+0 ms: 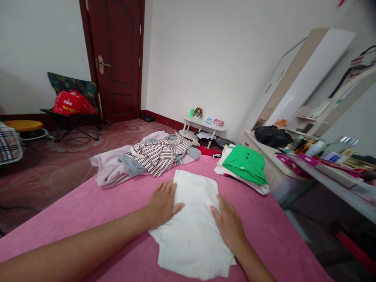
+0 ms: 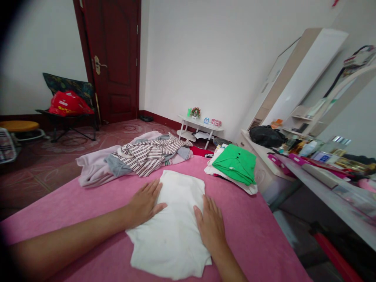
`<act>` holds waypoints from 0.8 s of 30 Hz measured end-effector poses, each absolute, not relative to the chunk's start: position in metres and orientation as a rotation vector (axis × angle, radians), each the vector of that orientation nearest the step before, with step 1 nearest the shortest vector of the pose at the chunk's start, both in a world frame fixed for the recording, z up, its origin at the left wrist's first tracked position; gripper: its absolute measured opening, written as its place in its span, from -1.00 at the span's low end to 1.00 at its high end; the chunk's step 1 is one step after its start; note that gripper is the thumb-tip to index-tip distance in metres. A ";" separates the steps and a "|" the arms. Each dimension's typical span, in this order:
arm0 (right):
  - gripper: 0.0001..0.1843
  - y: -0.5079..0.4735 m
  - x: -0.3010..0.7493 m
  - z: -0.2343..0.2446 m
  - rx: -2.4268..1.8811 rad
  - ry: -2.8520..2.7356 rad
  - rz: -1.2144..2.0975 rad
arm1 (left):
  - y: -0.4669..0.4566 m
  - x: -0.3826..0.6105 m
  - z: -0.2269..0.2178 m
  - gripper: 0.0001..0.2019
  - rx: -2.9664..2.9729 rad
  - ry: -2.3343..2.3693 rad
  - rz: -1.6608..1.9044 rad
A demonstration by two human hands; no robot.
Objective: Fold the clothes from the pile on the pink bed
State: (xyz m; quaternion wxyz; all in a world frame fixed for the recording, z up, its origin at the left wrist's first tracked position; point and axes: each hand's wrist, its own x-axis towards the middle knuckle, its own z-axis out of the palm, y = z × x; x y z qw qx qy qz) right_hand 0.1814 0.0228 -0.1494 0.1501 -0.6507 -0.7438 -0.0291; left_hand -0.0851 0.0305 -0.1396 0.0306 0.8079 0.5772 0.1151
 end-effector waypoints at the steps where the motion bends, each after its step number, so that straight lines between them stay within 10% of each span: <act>1: -0.41 0.019 0.184 -0.150 -1.845 -2.092 -0.085 | 0.025 -0.088 -0.137 -0.21 2.489 1.809 0.331; 14: -0.46 -0.001 0.175 -0.124 -2.024 -1.819 0.073 | 0.014 -0.103 -0.108 -0.25 2.021 1.736 0.377; 24: -0.40 0.009 0.172 -0.111 -1.611 -1.811 0.555 | 0.033 -0.041 -0.084 -0.67 1.942 1.102 0.936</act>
